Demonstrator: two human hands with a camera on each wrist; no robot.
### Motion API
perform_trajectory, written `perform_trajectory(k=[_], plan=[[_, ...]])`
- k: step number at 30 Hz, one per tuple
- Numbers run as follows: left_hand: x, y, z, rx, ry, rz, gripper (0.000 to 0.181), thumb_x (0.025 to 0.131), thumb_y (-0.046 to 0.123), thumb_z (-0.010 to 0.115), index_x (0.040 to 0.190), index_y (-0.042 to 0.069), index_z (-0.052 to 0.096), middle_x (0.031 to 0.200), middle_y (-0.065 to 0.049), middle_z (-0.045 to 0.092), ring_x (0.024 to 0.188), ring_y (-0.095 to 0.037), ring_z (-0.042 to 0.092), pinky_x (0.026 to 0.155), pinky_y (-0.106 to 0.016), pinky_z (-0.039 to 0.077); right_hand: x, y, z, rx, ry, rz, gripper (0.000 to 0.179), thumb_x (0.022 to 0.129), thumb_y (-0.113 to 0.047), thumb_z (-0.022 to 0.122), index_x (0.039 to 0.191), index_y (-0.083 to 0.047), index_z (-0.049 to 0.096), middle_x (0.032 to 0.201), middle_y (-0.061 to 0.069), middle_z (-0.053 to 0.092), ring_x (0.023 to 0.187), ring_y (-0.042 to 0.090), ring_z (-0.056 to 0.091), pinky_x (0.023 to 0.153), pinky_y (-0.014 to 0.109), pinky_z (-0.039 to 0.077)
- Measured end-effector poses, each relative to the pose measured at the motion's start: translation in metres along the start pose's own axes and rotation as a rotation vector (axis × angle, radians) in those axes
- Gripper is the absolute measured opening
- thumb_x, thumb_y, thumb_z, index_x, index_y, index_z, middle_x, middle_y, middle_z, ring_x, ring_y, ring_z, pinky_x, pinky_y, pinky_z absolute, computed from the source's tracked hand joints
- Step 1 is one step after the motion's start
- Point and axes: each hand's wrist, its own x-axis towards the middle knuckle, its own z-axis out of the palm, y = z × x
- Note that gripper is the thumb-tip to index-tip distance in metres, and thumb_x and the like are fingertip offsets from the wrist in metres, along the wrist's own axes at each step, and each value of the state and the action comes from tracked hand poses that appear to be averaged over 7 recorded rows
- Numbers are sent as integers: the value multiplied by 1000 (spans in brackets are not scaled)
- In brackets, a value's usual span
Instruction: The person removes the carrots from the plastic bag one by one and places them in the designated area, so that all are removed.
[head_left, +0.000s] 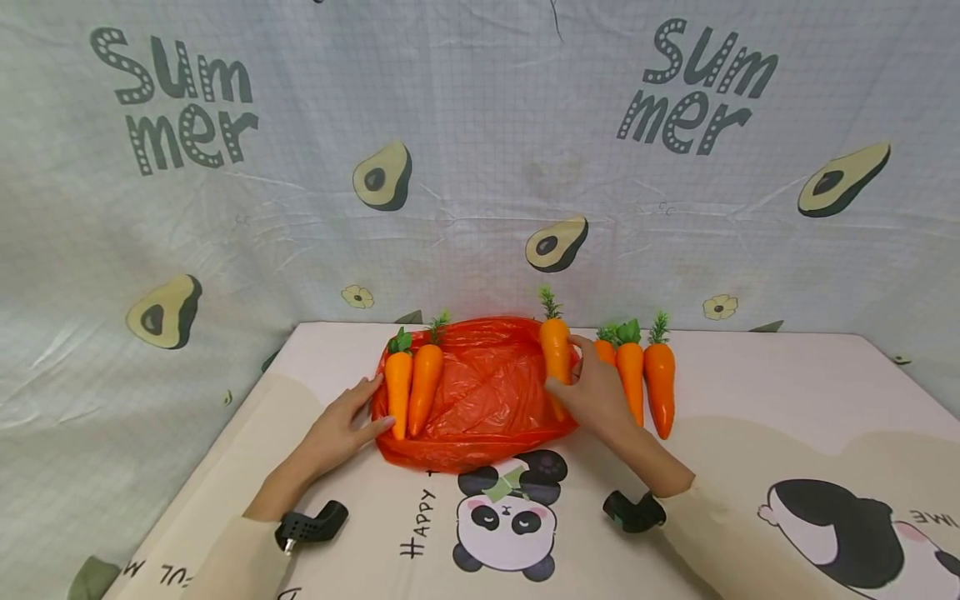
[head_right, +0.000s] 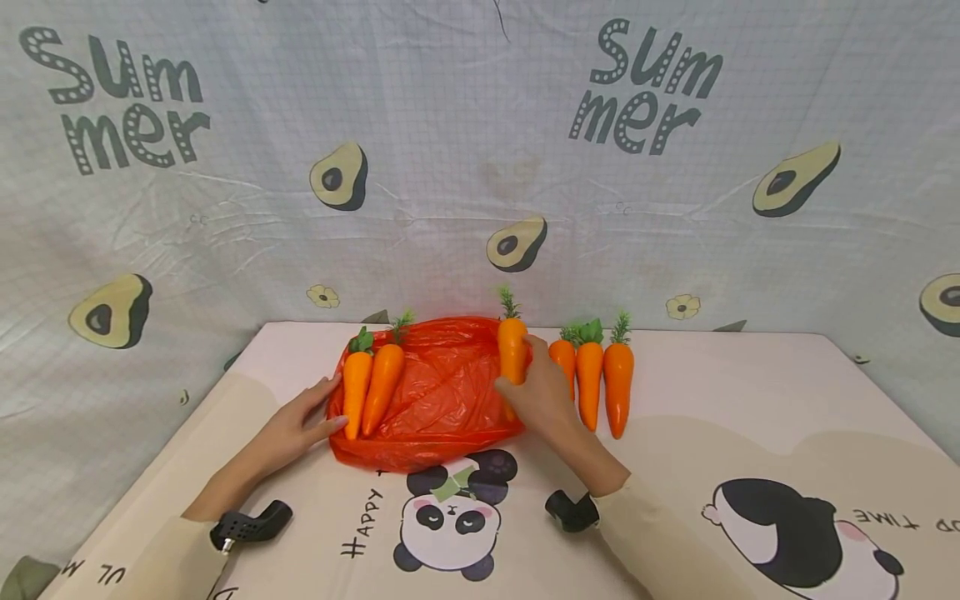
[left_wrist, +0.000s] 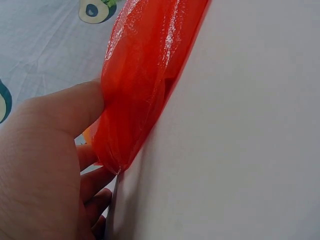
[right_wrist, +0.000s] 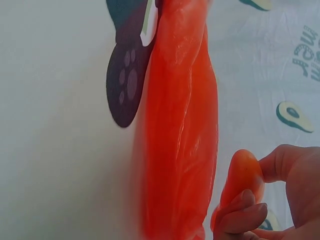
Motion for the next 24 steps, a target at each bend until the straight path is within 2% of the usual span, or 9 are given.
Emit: perform_trajectory(k=[8,17,24], plan=[[0,0,0,0,1,11,78,89,46,61,147,2,34,149,-27,28,136,-48,25,105,-66,22,-1,8,-10,-1,4,-1,70,82,-21,62,143,-1,33,79,11,48,60,21,42,49,25,38],[0,-1,0,5,-1,10,78,89,47,61,148,3,33,150,-27,28,136,-47,25,105,-66,22,-3,17,-20,-20,-6,25,72,83,-22,62,145,-3,30,81,11,50,66,23,46,56,26,46],[0,0,-1,-2,-2,14,78,89,46,61,148,3,34,150,-27,29,136,-47,25,105,-66,22,-4,25,-28,-24,2,19,70,83,-21,61,143,0,31,79,11,49,62,22,45,52,26,44]])
